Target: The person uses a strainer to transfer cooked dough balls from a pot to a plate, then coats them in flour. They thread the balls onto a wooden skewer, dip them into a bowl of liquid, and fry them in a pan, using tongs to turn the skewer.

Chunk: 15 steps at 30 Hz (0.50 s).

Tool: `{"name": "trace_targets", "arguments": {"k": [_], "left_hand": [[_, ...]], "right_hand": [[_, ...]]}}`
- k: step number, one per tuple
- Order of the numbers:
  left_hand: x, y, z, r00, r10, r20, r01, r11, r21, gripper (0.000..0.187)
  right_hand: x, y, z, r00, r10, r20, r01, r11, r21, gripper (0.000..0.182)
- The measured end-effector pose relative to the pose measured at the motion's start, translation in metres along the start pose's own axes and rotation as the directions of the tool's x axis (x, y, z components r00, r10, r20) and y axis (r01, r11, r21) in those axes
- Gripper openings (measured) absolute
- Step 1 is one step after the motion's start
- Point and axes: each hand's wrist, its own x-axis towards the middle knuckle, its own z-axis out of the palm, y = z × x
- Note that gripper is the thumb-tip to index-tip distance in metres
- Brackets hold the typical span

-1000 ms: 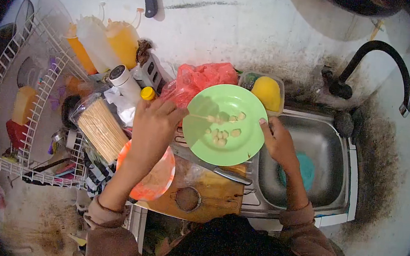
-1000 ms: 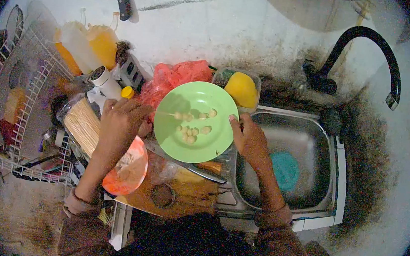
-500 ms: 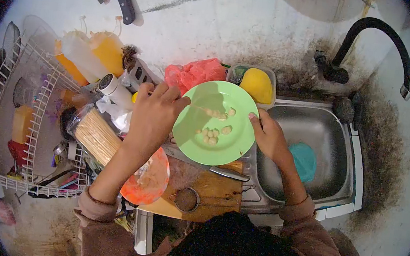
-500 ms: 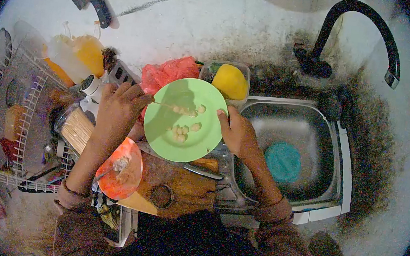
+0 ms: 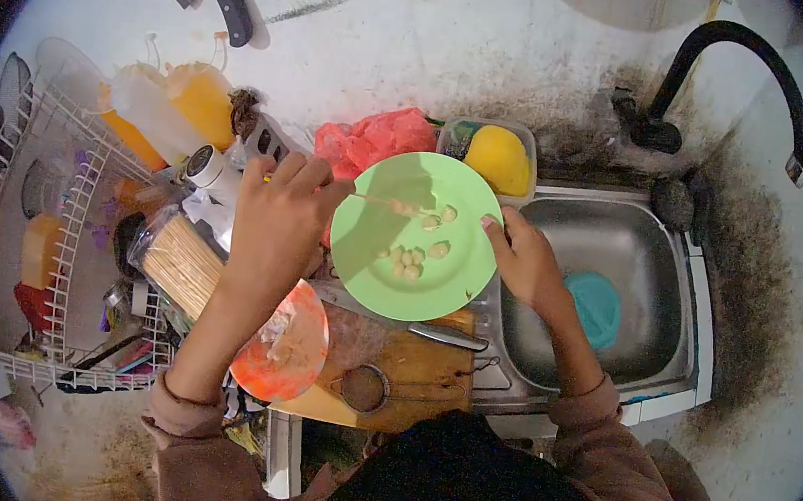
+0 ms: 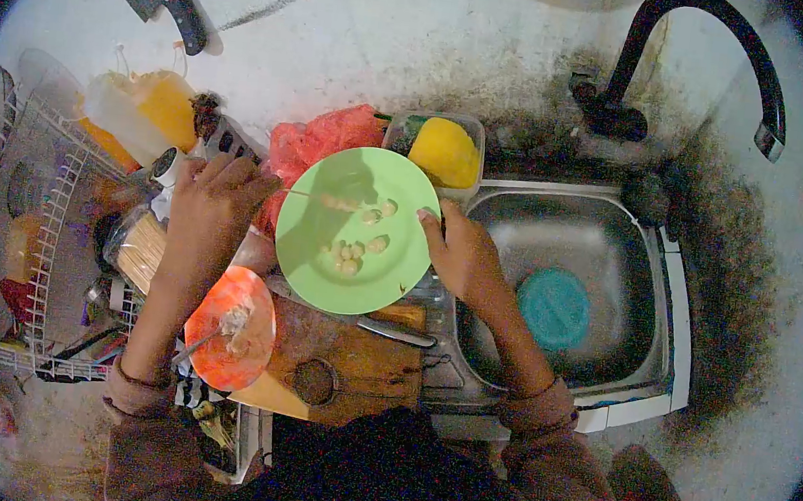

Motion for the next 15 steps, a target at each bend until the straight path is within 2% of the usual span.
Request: {"name": "trace_targets", "arguments": {"k": [3,15], "left_hand": [[0.001,0.001,0.003,0.997,0.025,-0.077,-0.028,0.999,-0.037,0.018],[0.001,0.006,0.008,0.995,0.042,-0.088,-0.046,0.998,-0.040,0.014]], "right_hand": [[0.001,0.002,0.001,1.000,-0.024,-0.010,0.024,1.000,-0.011,0.032],[0.002,0.002,0.002,1.000,-0.009,-0.007,0.009,1.000,-0.015,0.032]]}}
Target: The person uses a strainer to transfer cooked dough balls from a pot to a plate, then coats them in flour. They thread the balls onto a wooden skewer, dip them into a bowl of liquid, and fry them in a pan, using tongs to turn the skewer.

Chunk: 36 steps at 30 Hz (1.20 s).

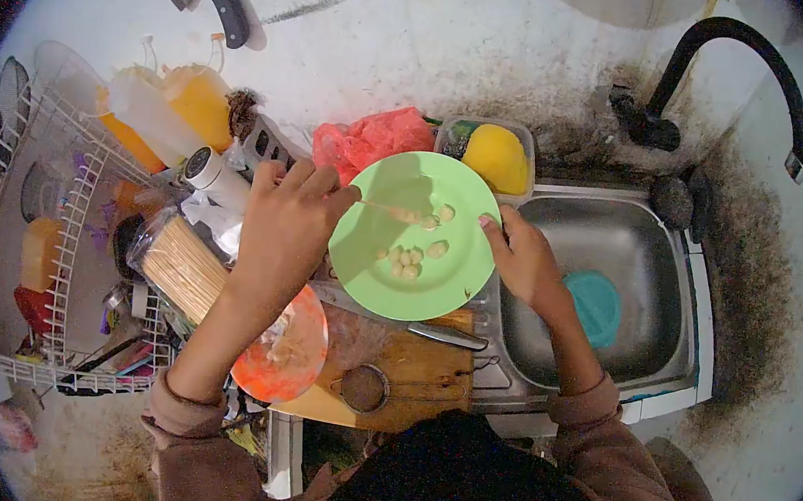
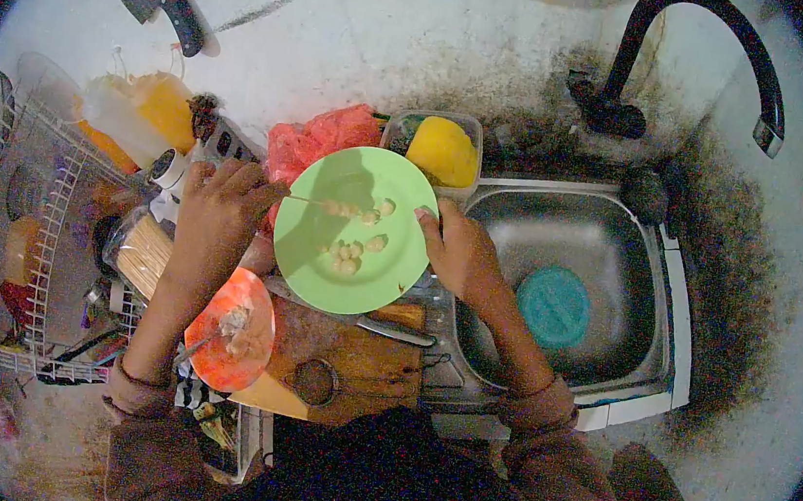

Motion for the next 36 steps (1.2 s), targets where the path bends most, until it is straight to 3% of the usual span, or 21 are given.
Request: {"name": "trace_targets", "arguments": {"k": [9,12,15,21,25,26,27,28,29,32,34,36], "left_hand": [[0.002,0.006,0.005,1.000,0.028,0.007,-0.028,0.999,0.025,0.010],[0.002,0.009,0.008,0.991,0.005,0.132,-0.015,0.997,0.077,0.022],[0.007,0.013,0.011,0.997,0.071,0.014,-0.072,0.994,0.077,0.005],[0.017,0.019,0.006,0.996,0.074,0.045,-0.079,0.992,0.103,0.005],[0.004,0.003,0.014,0.989,-0.121,0.085,0.133,0.979,-0.153,0.011],[-0.004,-0.001,0.016,0.976,-0.188,0.110,0.211,0.942,-0.260,0.013],[-0.012,-0.006,0.018,0.958,-0.249,0.144,0.286,0.887,-0.362,0.015],[-0.021,-0.013,0.017,0.904,-0.309,0.296,0.415,0.806,-0.423,0.018],[-0.033,-0.016,0.021,0.886,-0.350,0.303,0.463,0.709,-0.533,0.017],[-0.065,-0.014,0.025,0.808,-0.457,0.373,0.552,0.363,-0.750,0.015],[-0.075,-0.004,0.021,0.741,-0.489,0.460,0.588,0.143,-0.796,0.013],[-0.084,0.004,0.022,0.742,-0.487,0.461,0.577,0.113,-0.809,0.015]], "right_hand": [[-0.001,-0.001,-0.001,1.000,-0.010,0.011,0.010,1.000,-0.002,0.034],[-0.001,-0.005,-0.003,1.000,0.005,0.027,-0.004,1.000,-0.011,0.034],[-0.001,-0.007,-0.005,0.999,0.032,0.040,-0.031,0.999,-0.030,0.034],[-0.001,-0.003,-0.001,1.000,0.015,0.010,-0.015,0.999,-0.029,0.033],[-0.002,-0.011,-0.008,0.997,0.071,0.017,-0.071,0.997,-0.022,0.029],[-0.003,-0.013,-0.010,0.993,0.111,0.038,-0.110,0.994,-0.026,0.028],[-0.002,-0.009,-0.008,0.998,0.010,-0.062,-0.012,1.000,-0.027,0.027],[-0.001,0.000,-0.003,0.983,-0.091,-0.160,0.086,0.996,-0.038,0.026],[0.000,0.005,-0.001,0.949,-0.191,-0.252,0.182,0.982,-0.059,0.025],[0.003,-0.007,-0.009,0.901,-0.278,-0.333,0.289,0.957,-0.015,0.019],[0.000,-0.028,-0.015,0.919,-0.296,-0.260,0.318,0.947,0.049,0.023],[-0.004,-0.046,-0.014,0.912,-0.352,-0.210,0.373,0.926,0.066,0.028]]}}
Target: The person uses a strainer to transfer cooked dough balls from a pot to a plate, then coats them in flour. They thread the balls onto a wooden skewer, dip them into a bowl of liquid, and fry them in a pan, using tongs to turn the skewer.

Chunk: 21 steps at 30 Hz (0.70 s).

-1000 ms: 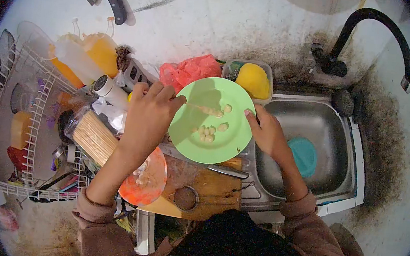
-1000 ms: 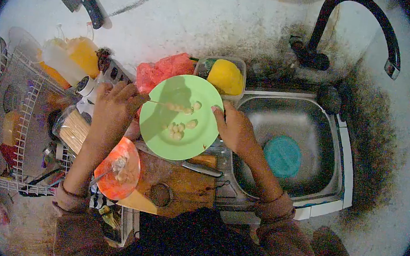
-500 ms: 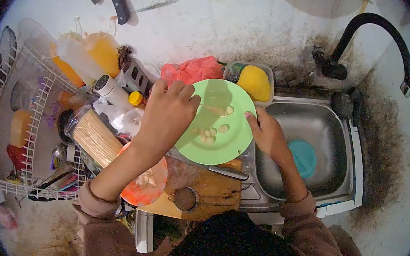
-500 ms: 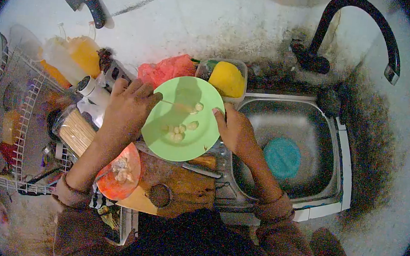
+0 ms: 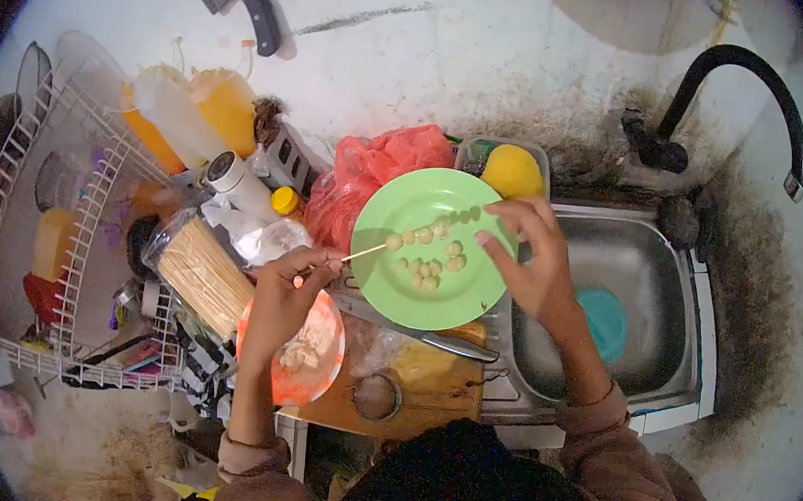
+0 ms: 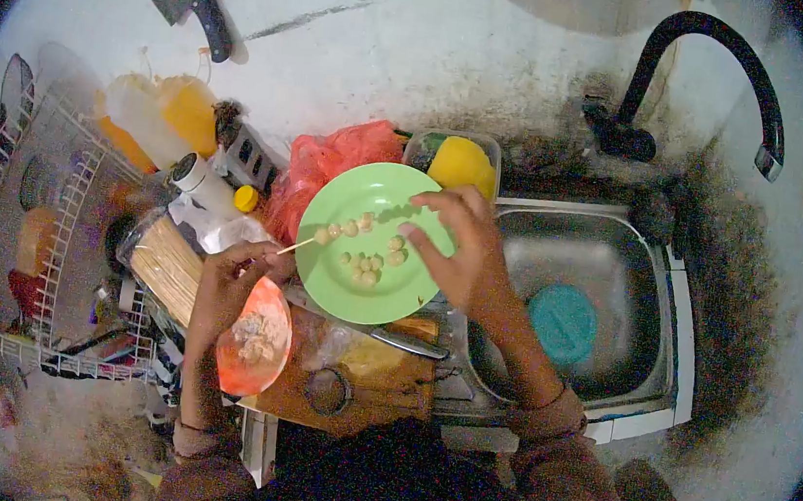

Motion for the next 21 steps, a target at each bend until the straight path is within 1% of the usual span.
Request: {"name": "trace_targets", "arguments": {"k": [2,5,6,8,11,14,17,20,21], "left_hand": [[-0.007,-0.002,0.006,1.000,0.004,0.005,-0.004,0.997,-0.072,0.016],[-0.013,-0.007,0.013,0.999,0.008,-0.033,-0.010,0.999,-0.037,0.017],[-0.013,-0.009,0.017,0.995,0.074,-0.064,-0.079,0.994,-0.077,0.015],[-0.014,-0.009,0.019,0.996,0.060,-0.066,-0.064,0.996,-0.065,0.015],[-0.014,-0.011,0.018,0.997,0.053,-0.055,-0.057,0.996,-0.064,0.016],[-0.012,-0.011,0.020,0.998,0.043,-0.040,-0.047,0.994,-0.100,0.016],[-0.009,-0.007,0.023,1.000,0.019,0.009,-0.017,0.986,-0.168,0.017],[-0.005,-0.001,0.027,0.999,0.002,0.054,0.010,0.976,-0.219,0.018],[-0.002,0.000,0.029,0.998,-0.001,0.066,0.016,0.973,-0.231,0.019]], "right_hand": [[0.001,-0.013,0.006,0.995,-0.099,0.028,0.100,0.995,-0.007,0.032],[0.002,-0.025,0.012,0.988,-0.136,0.079,0.136,0.991,0.002,0.033],[0.003,-0.025,0.012,0.983,-0.158,0.091,0.161,0.987,-0.021,0.032],[0.003,-0.025,0.013,0.973,-0.201,0.115,0.210,0.975,-0.069,0.029],[0.002,-0.027,0.012,0.976,-0.173,0.135,0.186,0.979,-0.088,0.023],[0.001,-0.031,0.010,0.983,-0.177,0.050,0.182,0.976,-0.120,0.020],[0.001,-0.033,0.003,0.982,-0.184,0.037,0.188,0.969,-0.162,0.017],[-0.002,-0.025,-0.003,0.969,-0.247,-0.020,0.241,0.958,-0.157,0.016],[-0.002,-0.024,-0.007,0.972,-0.234,-0.019,0.230,0.966,-0.121,0.016]]}}
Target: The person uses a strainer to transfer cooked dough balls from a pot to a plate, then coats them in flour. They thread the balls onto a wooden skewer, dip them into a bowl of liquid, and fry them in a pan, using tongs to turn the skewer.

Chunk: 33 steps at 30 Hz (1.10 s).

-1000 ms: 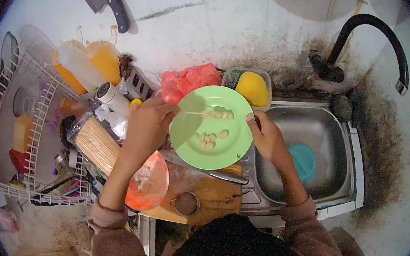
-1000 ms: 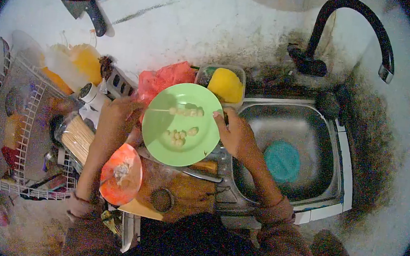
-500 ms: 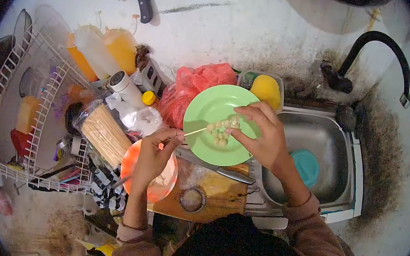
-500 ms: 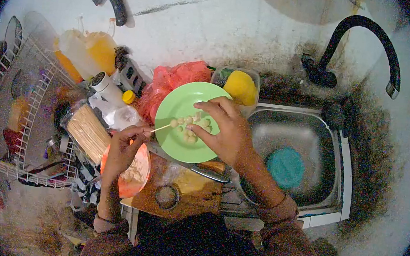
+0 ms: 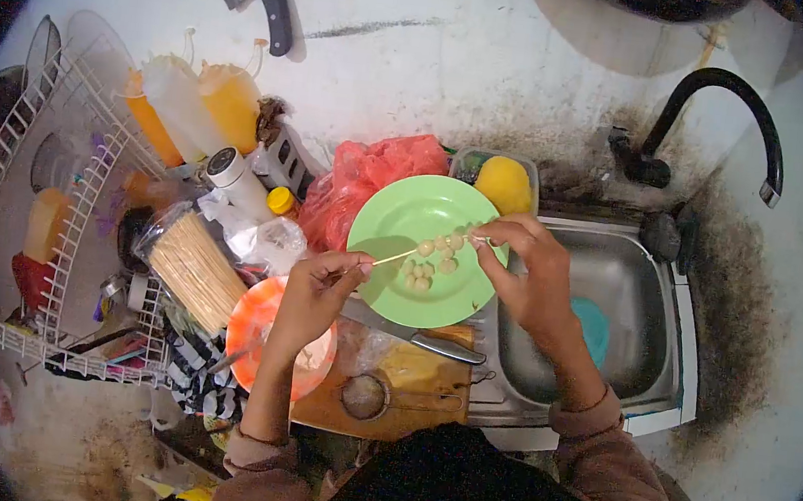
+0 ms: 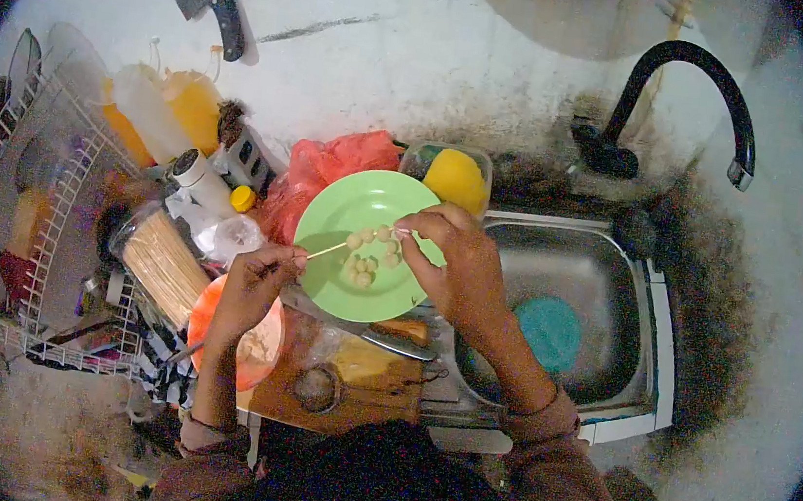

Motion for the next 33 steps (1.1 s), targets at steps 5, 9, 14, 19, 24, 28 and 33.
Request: {"name": "trace_targets", "arguments": {"k": [5,9,14,19,24,28,33], "left_hand": [[0.012,-0.001,0.011,1.000,0.023,0.010,-0.023,1.000,0.005,0.019],[0.019,0.000,0.018,1.000,0.006,0.006,-0.006,0.999,0.047,0.017],[0.021,0.000,0.023,0.999,0.029,0.018,-0.029,0.999,0.028,0.017],[0.022,-0.006,0.025,0.997,0.081,0.017,-0.082,0.996,0.024,0.017],[0.020,-0.003,0.022,1.000,0.010,0.003,-0.010,0.997,0.077,0.017],[0.021,-0.005,0.024,1.000,0.004,0.012,-0.004,1.000,0.026,0.017],[0.018,0.000,0.025,1.000,-0.001,0.008,0.000,0.997,0.079,0.018]], "right_hand": [[-0.002,0.012,-0.033,0.994,0.113,-0.009,-0.111,0.986,0.129,0.020],[0.005,0.001,-0.072,0.941,0.336,0.025,-0.316,0.855,0.412,0.025],[-0.006,0.033,-0.115,0.949,0.313,0.030,-0.256,0.714,0.651,0.029],[-0.080,0.162,-0.065,0.864,0.367,0.345,-0.478,0.815,0.329,0.012],[-0.112,0.190,-0.046,0.824,0.376,0.423,-0.352,0.926,-0.137,0.017],[-0.056,0.133,-0.072,0.789,0.540,0.293,-0.544,0.836,-0.077,0.018],[-0.059,0.164,-0.076,0.886,0.361,0.289,-0.444,0.487,0.752,0.031]]}}
